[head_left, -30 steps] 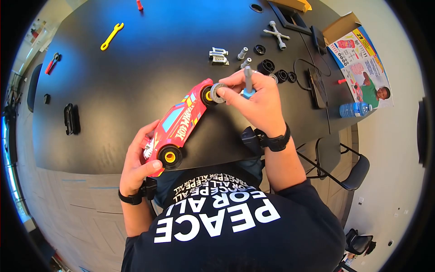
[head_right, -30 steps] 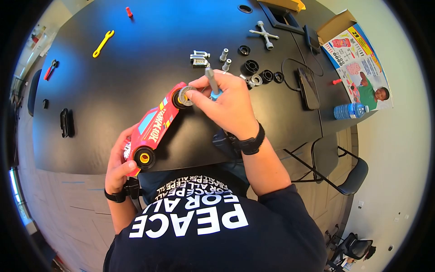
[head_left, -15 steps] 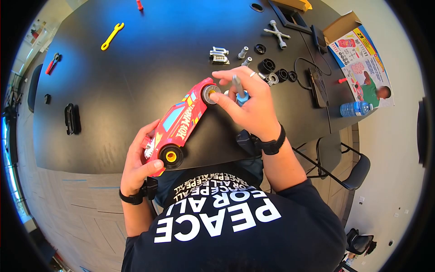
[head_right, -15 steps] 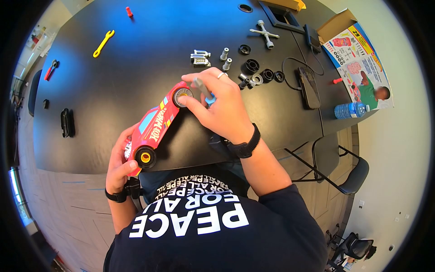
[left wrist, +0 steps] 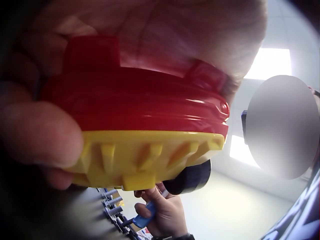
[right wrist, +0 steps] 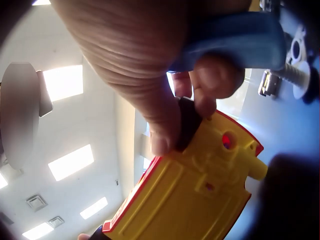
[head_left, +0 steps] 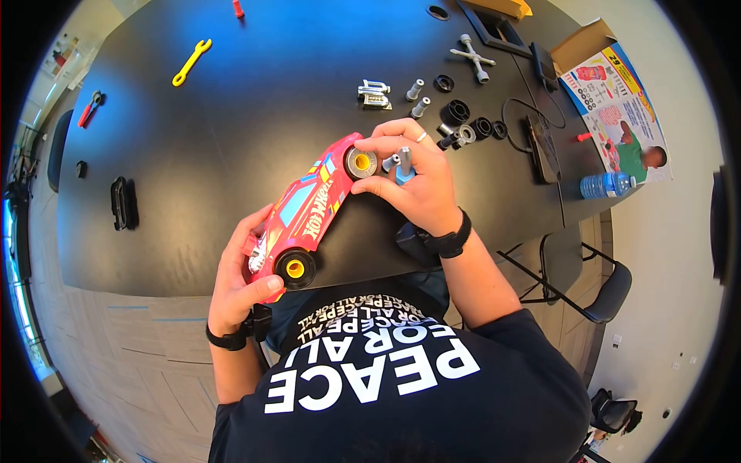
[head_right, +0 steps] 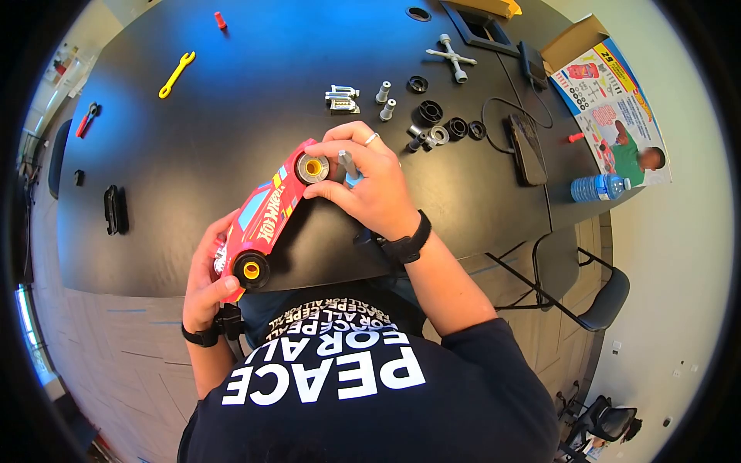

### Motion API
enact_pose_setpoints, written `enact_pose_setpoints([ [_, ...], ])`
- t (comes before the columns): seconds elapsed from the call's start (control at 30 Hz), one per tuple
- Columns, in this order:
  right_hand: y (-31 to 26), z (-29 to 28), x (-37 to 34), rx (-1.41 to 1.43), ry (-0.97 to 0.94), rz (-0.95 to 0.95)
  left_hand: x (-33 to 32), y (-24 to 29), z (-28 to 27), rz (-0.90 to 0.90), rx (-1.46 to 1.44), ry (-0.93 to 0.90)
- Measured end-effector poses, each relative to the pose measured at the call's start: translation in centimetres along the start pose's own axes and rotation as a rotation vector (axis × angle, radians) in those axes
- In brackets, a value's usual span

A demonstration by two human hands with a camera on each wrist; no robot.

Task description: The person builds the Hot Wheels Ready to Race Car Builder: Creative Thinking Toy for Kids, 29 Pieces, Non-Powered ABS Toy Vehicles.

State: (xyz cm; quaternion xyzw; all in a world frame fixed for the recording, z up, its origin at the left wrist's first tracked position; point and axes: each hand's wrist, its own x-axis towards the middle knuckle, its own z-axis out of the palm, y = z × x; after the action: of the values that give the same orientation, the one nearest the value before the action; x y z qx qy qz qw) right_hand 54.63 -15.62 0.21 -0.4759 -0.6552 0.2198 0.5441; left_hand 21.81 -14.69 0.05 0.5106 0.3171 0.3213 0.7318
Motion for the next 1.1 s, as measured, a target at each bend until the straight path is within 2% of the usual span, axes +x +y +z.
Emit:
enact_pose_setpoints([
  [0.07,0.1,0.3,-0.3,-0.123,0.064,-0.002,0.0,0.0,0.0,0.001,0.002,0.005],
  [0.17,-0.1,0.8,-0.5,-0.010,0.099,0.082,0.1,-0.1,0.0,0.007,-0.006,0.007],
  [0.3,0.0,0.8,-0.5,-0.074,0.143,0.014,0.1,0.1,0.1,0.002,-0.012,0.005],
  [0.37,-1.0,-0.1,-0.8,-0.008,0.174,0.136,0.0,0.1,-0.1,0.000,-0.012,0.002],
  [0.4,-0.1,-1.0,-0.9,-0.086,0.230,0.011,0.0,0.0,-0.1,-0.002,-0.012,-0.001],
  [0.43,-0.3,-2.3,-1.1,-0.074,0.252,0.067,0.0,0.0,-0.1,-0.002,-0.014,0.001],
  [0.47,-0.5,-3.8,-0.9,-0.185,0.234,0.010,0.0,0.0,0.0,0.002,-0.013,0.005],
  [0.63,-1.0,-10.2,-1.3,-0.457,0.436,0.214,0.2,-0.3,-0.2,0.010,-0.012,0.000],
  [0.7,-0.7,-12.9,-1.2,-0.706,0.389,0.264,0.3,-0.2,-0.2,0.012,-0.001,0.000],
  [0.83,3.2,-16.9,-1.7,-0.781,0.283,0.294,0.3,-0.1,-0.2,-0.005,-0.003,-0.011],
  [0.93,5.1,-17.7,-1.7,-0.794,0.104,0.348,0.2,0.0,-0.1,0.002,-0.006,-0.007],
  [1.07,5.3,-17.7,-1.4,-0.729,0.030,0.429,0.1,-0.3,-0.2,0.014,-0.009,0.006],
  [1.1,5.5,-18.3,-1.5,-0.812,0.068,0.447,0.1,-0.3,-0.1,0.014,-0.014,0.009],
])
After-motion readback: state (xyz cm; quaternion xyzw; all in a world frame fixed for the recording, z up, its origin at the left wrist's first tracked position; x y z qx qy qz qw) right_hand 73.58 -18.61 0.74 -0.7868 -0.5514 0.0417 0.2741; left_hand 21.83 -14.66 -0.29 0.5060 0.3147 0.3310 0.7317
